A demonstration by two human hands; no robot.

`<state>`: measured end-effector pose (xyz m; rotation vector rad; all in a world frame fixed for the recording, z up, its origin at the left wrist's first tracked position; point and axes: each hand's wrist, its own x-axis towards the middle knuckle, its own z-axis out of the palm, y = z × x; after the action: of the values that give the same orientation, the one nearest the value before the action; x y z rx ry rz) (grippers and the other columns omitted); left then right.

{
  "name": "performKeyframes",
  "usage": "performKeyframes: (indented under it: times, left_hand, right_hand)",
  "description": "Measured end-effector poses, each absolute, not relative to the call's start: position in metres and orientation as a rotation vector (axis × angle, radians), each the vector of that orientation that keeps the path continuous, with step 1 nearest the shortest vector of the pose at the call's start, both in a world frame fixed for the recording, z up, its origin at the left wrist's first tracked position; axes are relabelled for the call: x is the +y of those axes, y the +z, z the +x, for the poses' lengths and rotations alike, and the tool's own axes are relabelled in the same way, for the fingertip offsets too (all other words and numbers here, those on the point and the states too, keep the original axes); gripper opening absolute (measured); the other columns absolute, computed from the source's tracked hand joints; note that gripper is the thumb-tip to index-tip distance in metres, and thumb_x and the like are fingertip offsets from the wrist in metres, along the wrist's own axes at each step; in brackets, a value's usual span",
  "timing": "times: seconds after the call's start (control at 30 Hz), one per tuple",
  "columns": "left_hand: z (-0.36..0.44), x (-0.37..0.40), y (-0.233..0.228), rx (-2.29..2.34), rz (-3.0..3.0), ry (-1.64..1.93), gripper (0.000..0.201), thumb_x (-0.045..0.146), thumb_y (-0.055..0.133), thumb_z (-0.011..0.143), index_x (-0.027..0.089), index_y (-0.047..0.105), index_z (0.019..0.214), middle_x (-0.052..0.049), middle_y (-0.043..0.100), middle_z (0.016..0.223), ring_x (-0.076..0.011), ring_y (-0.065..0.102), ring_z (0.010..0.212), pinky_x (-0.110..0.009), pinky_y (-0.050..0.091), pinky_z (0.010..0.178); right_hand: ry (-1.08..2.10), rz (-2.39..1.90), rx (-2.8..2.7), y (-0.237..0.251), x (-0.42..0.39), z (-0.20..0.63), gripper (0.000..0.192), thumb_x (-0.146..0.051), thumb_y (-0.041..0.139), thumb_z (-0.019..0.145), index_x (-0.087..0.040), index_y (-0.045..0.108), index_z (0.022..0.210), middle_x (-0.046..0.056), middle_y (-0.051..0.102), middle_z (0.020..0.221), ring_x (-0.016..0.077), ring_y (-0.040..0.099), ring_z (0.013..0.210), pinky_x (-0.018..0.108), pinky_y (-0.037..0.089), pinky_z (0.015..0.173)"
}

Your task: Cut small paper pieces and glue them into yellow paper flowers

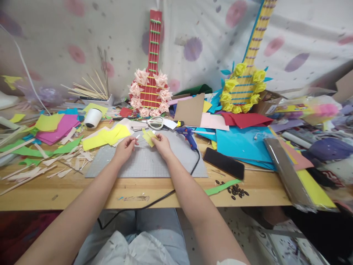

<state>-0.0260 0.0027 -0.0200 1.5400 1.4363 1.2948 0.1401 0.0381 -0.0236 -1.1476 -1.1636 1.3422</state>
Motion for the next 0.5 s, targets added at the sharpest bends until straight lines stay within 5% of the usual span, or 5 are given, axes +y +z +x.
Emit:
performKeyframes:
  times: [0.2,0.5]
  left_hand:
    - [-0.028,0.003,-0.023,1.489,1.614,1.256,0.017,0.03,0.045,0.077,0.019,0.057,0.08,0.001,0.056,0.064,-0.0136,0.052,0.064,-0.026,0.04,0.065]
    - [-0.025,0.001,-0.022,1.55,1.633,1.214,0.017,0.029,0.044,0.078,0.019,0.057,0.08,0.0,0.058,0.067,-0.0141,0.053,0.064,-0.027,0.039,0.066]
  right_hand:
    - [1.483,-0.923,-1.068,-0.017,0.031,0.134,0.043,-0.034,0.076,0.047,-0.02,0.046,0.074,-0.005,0.058,0.065,0.0086,0.056,0.055,0.025,0.05,0.053]
    - [1.422,-0.958,-1.097,-0.021,0.029,0.124,0.042,-0.033,0.076,0.047,-0.02,0.045,0.072,-0.006,0.057,0.065,0.0077,0.054,0.052,0.024,0.05,0.05]
